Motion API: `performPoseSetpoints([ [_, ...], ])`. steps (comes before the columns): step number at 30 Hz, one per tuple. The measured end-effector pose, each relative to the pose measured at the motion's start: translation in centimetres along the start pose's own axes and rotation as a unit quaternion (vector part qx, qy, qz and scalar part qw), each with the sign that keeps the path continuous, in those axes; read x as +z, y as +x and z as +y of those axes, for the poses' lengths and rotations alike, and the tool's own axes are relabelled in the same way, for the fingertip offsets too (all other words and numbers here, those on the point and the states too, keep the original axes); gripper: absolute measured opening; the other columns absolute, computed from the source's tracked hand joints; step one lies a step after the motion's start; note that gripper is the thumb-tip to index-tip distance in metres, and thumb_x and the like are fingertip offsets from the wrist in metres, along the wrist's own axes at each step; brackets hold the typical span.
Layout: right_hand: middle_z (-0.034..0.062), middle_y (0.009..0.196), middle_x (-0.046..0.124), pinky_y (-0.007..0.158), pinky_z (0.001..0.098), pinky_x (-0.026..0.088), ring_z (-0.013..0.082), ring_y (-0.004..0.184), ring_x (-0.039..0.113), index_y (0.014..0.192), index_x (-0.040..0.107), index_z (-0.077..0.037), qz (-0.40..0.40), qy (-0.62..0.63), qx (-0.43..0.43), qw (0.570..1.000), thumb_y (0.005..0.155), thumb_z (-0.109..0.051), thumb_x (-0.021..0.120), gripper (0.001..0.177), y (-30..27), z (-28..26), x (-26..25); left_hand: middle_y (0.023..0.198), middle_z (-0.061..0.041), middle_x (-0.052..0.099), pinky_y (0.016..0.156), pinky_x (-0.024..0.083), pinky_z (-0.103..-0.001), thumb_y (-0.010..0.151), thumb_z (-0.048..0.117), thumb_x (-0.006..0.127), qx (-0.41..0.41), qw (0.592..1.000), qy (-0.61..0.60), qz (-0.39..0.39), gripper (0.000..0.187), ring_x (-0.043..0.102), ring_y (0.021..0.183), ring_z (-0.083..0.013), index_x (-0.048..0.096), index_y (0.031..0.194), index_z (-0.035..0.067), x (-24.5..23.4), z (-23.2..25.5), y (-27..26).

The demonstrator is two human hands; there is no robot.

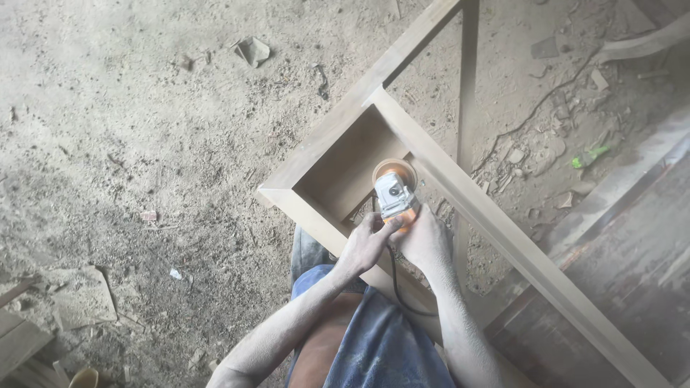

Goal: The person uses an electric sander to smooth the surfaces of a wooden frame. They move the sander along the edges and inner corners of the frame, generating sawdust as they work.

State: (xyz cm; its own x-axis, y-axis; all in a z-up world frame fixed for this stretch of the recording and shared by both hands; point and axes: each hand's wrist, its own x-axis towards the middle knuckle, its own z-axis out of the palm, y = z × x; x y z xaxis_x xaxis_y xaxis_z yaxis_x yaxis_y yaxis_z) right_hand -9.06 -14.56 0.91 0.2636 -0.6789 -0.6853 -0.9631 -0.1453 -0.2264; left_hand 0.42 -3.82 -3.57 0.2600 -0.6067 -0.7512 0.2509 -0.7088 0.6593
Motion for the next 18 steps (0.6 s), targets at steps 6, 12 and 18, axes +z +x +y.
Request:
performPoseSetpoints([
  [6, 0.0252, 0.108, 0.069, 0.094, 0.0481, 0.055, 0.0355, 0.106, 0.071, 0.127, 0.047, 0.004, -0.014, -0.053, 0.041, 0.998, 0.083, -0.041, 0.076, 0.069, -0.4, 0.5, -0.9, 0.112, -0.023, 0.073, 0.095, 0.055, -0.04, 0.08, 0.067, 0.068, -0.048, 0.999, 0.012, 0.011, 0.088, 0.073, 0.107, -0.0287, 0.058, 0.13, -0.004, 2.8, 1.2, 1.0],
  [12, 0.0216, 0.123, 0.065, 0.099, 0.0468, 0.055, 0.0335, 0.114, 0.068, 0.128, 0.051, -0.001, 0.002, -0.118, 0.056, 0.991, 0.091, -0.034, 0.067, 0.052, 0.2, 4.1, 0.4, 0.105, -0.016, 0.078, 0.088, 0.06, -0.035, 0.077, 0.047, 0.081, -0.116, 0.951, -0.283, -0.042, 0.065, 0.076, 0.096, -0.0239, 0.07, 0.115, -0.004, 7.8, 0.7, 3.6],
  [18, 0.0246, 0.126, 0.059, 0.098, 0.0482, 0.051, 0.0366, 0.118, 0.063, 0.136, 0.038, 0.001, 0.048, -0.174, -0.039, 0.983, 0.076, -0.029, 0.082, 0.08, 1.3, 7.8, 2.5, 0.104, -0.013, 0.075, 0.089, 0.056, -0.032, 0.082, 0.03, 0.078, -0.078, 0.917, -0.389, -0.026, 0.046, 0.071, 0.095, -0.0195, 0.07, 0.115, -0.001, 10.9, -4.0, 6.0],
])
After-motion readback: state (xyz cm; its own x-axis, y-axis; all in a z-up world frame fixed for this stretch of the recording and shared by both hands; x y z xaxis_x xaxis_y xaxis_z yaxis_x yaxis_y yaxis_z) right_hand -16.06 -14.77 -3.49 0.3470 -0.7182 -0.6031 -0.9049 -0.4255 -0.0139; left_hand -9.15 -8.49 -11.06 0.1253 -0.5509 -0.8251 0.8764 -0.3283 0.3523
